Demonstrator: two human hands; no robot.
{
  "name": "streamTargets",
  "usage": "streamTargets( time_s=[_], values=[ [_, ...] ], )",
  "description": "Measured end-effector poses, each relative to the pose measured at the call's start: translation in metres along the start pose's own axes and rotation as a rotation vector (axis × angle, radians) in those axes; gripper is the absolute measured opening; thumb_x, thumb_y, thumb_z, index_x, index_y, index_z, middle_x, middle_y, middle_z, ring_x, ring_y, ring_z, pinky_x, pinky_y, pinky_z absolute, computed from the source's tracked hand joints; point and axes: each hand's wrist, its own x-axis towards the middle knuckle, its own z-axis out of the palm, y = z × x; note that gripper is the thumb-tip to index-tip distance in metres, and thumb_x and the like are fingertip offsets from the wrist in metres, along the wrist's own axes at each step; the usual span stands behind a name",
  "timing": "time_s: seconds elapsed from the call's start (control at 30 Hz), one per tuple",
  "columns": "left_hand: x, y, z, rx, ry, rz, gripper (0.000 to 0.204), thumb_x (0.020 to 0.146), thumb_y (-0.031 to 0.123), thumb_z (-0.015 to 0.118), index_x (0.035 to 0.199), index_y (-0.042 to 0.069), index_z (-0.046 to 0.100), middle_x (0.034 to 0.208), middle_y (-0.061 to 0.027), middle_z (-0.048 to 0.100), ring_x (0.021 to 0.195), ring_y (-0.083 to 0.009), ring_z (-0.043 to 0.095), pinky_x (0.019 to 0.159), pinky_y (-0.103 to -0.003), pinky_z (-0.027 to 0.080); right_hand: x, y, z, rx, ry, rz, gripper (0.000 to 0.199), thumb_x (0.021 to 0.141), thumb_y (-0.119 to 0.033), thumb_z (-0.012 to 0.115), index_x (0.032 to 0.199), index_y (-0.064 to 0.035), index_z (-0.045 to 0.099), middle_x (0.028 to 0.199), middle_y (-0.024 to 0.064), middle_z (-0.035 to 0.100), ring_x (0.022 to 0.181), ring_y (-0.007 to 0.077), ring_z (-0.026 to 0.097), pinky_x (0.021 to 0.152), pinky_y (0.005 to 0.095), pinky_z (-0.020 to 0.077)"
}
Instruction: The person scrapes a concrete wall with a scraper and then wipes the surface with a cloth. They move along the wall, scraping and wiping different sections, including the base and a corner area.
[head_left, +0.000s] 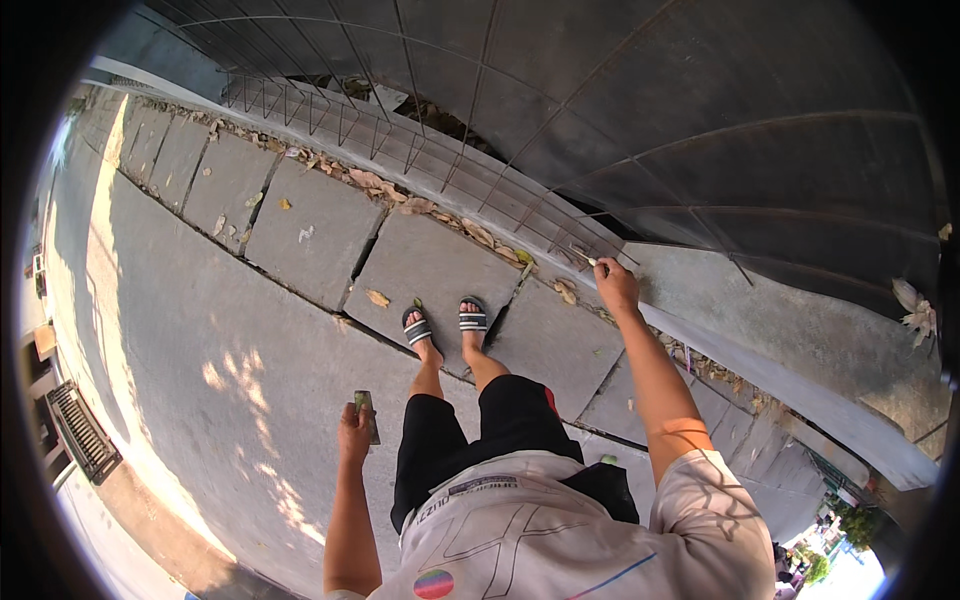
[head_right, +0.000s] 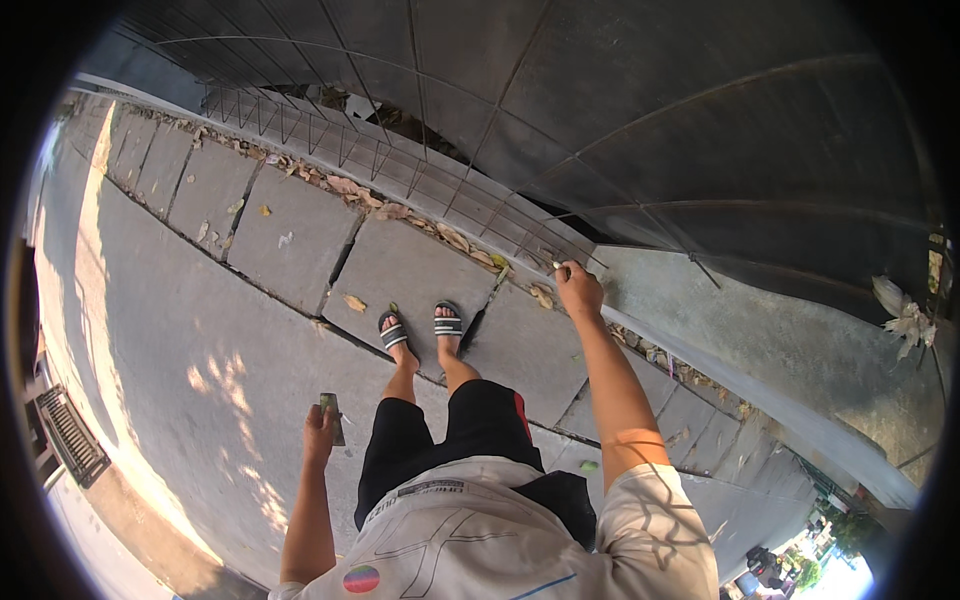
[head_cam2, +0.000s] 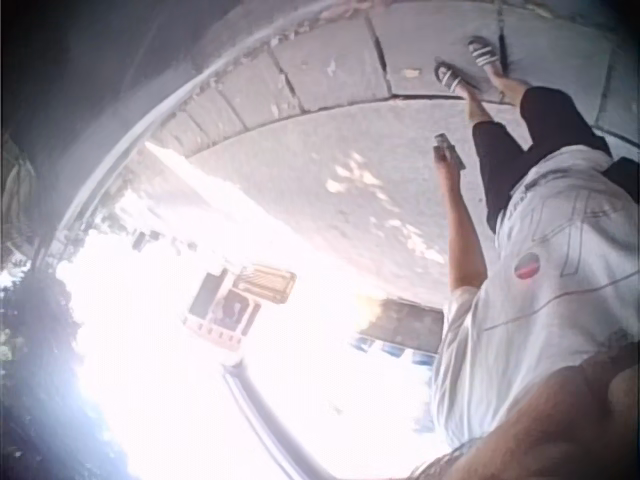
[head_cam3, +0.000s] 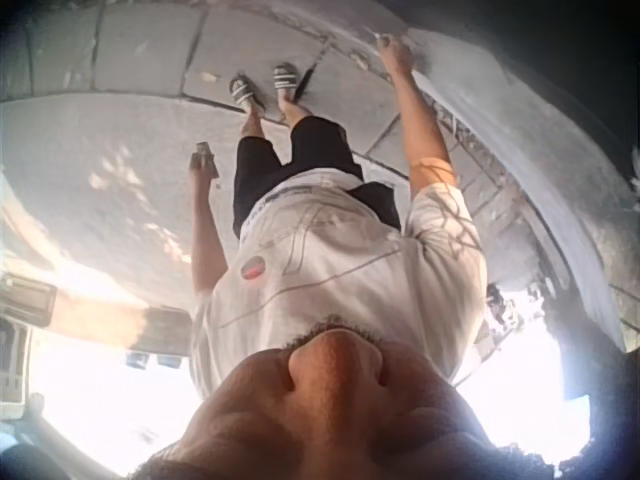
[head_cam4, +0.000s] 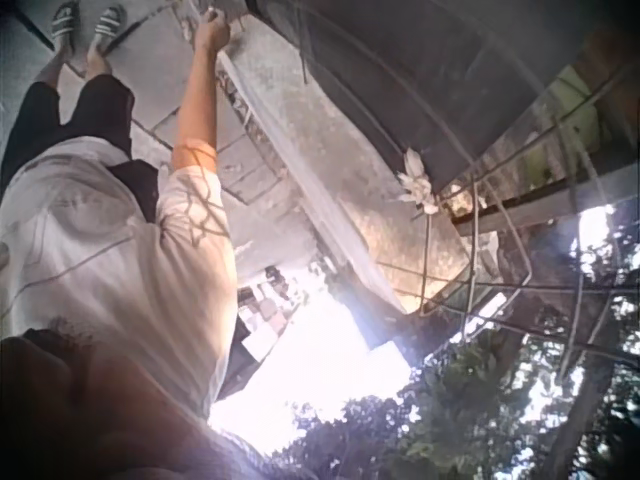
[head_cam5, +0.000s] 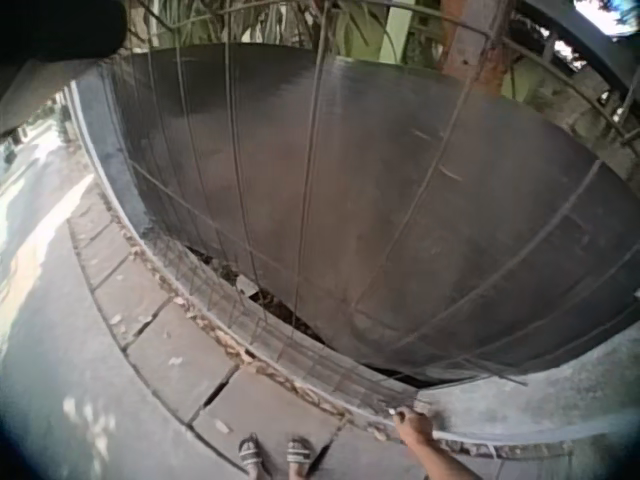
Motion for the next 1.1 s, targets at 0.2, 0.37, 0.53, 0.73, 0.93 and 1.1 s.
streamTargets(
  time_s=[0.2,0.37,0.53,0.73,0.93,1.1],
  values=[
    [0.037,-0.011,0.006,-0.122,-0.077,0.032,0.027,0.099,0.024,0.055,0.090,-0.001,0.055,0.083,-0.0157,0.070,0.074,-0.0200,0.065,0.063,-0.034,0.049,0.010,-0.007,0.035,-0.103,0.003,-0.026,0.039,0.093,-0.044,0.050,0.118,-0.0179,0.066,0.103,0.0150,0.071,0.098,0.0372,0.066,0.086,0.0457,0.0521],
    [0.040,-0.028,-0.003,-0.032,-0.084,0.094,0.027,0.098,0.025,0.056,0.088,-0.001,0.055,0.079,-0.0151,0.068,0.070,-0.0174,0.064,0.060,-0.033,0.049,0.030,-0.006,0.015,-0.033,-0.057,-0.032,0.039,0.093,-0.041,0.048,0.112,-0.0138,0.069,0.106,0.0151,0.071,0.099,0.0360,0.066,0.086,0.0448,0.0530],
    [0.026,-0.051,-0.008,0.096,-0.061,-0.027,0.028,0.096,0.025,0.058,0.084,0.000,0.055,0.075,-0.0157,0.067,0.065,-0.0201,0.063,0.057,-0.035,0.048,0.026,-0.006,0.023,-0.054,-0.007,-0.065,0.039,0.092,-0.041,0.047,0.110,-0.0144,0.070,0.107,0.0140,0.071,0.099,0.0374,0.066,0.085,0.0448,0.0527],
    [0.024,-0.059,-0.008,0.102,-0.032,-0.040,0.026,0.096,0.023,0.059,0.084,0.001,0.053,0.073,-0.0148,0.068,0.068,-0.0202,0.068,0.058,-0.035,0.050,0.003,0.002,0.003,0.145,0.082,0.029,0.036,0.095,-0.040,0.049,0.116,-0.0167,0.068,0.103,0.0155,0.071,0.094,0.0379,0.067,0.080,0.0458,0.0530],
    [0.037,-0.083,0.009,0.005,-0.058,-0.043,0.025,0.097,0.022,0.059,0.086,0.001,0.052,0.077,-0.0139,0.068,0.068,-0.0192,0.067,0.057,-0.034,0.050,-0.116,0.001,0.064,0.186,0.149,0.001,0.041,0.098,-0.035,0.049,0.133,-0.0136,0.055,0.108,0.0189,0.069,0.092,0.0394,0.067,0.079,0.0472,0.0541],
    [0.033,-0.045,0.013,-0.116,-0.101,0.055,0.025,0.098,0.023,0.057,0.085,0.002,0.052,0.076,-0.0138,0.068,0.066,-0.0183,0.065,0.056,-0.034,0.049,-0.125,0.013,0.107,0.154,0.297,0.168,0.042,0.099,-0.033,0.048,0.136,-0.0134,0.051,0.109,0.0180,0.067,0.093,0.0378,0.067,0.077,0.0475,0.0546]
  ],
)
